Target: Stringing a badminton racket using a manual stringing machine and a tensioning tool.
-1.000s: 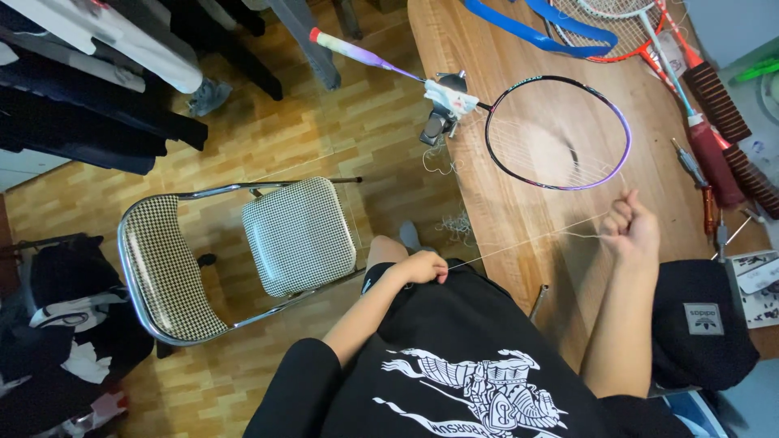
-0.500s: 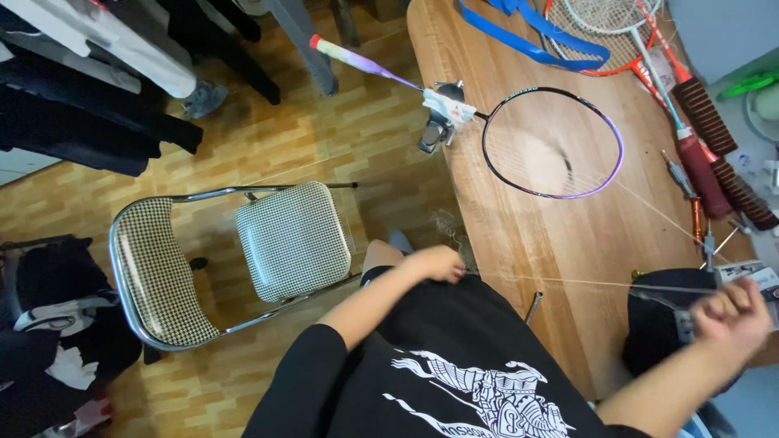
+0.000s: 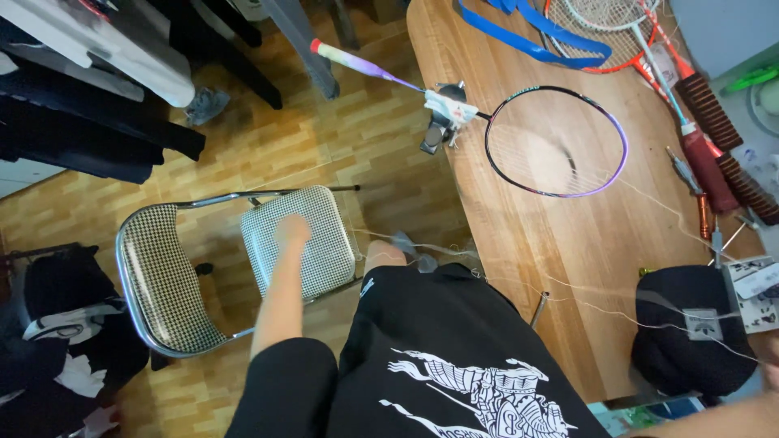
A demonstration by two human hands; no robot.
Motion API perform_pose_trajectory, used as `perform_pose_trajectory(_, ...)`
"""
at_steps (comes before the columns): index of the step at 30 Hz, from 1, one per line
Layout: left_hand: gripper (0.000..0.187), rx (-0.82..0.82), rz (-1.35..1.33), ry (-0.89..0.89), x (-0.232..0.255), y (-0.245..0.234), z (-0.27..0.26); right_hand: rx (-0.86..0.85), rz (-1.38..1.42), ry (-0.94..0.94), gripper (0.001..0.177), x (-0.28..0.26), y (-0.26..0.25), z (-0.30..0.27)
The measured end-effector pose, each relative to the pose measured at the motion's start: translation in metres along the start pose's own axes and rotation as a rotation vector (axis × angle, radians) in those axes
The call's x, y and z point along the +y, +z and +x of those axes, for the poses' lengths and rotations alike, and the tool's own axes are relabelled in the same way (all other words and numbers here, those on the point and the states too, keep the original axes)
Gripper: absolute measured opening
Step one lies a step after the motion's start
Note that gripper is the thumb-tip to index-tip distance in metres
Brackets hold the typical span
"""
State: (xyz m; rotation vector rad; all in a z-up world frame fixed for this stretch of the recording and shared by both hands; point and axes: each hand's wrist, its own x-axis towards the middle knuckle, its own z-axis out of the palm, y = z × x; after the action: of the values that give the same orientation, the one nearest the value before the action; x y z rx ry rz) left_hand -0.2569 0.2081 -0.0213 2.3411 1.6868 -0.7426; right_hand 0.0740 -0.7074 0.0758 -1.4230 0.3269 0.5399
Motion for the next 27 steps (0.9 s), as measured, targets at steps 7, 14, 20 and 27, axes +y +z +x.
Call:
perform_pose_trajectory(7,0.068,-0.950,-0.694,0.954,0.229,0.030,-0.142,-0.312,-0.346,0.205,0.017,0.053,0.337,-0.028)
perform_pose_trajectory(14,0.032,-1.453,-1.202,0.929,0.317,0.088,-0.226,-0.737,-0.971,0.071,0.026,0.132,0.432,-0.044)
perform_pose_trajectory(20,0.021,-0.599,-0.771,1.370,0.263,0.024,-0.235,-0.089,-0.120,0.236,0.041,0.020,0.398,-0.024)
perform_pose_trajectory(27,0.014,-0.644,-0.367,1.539,0.297,0.003,-0.293,-0.139,0.651,0.358,0.015,0.042,0.299,0.111)
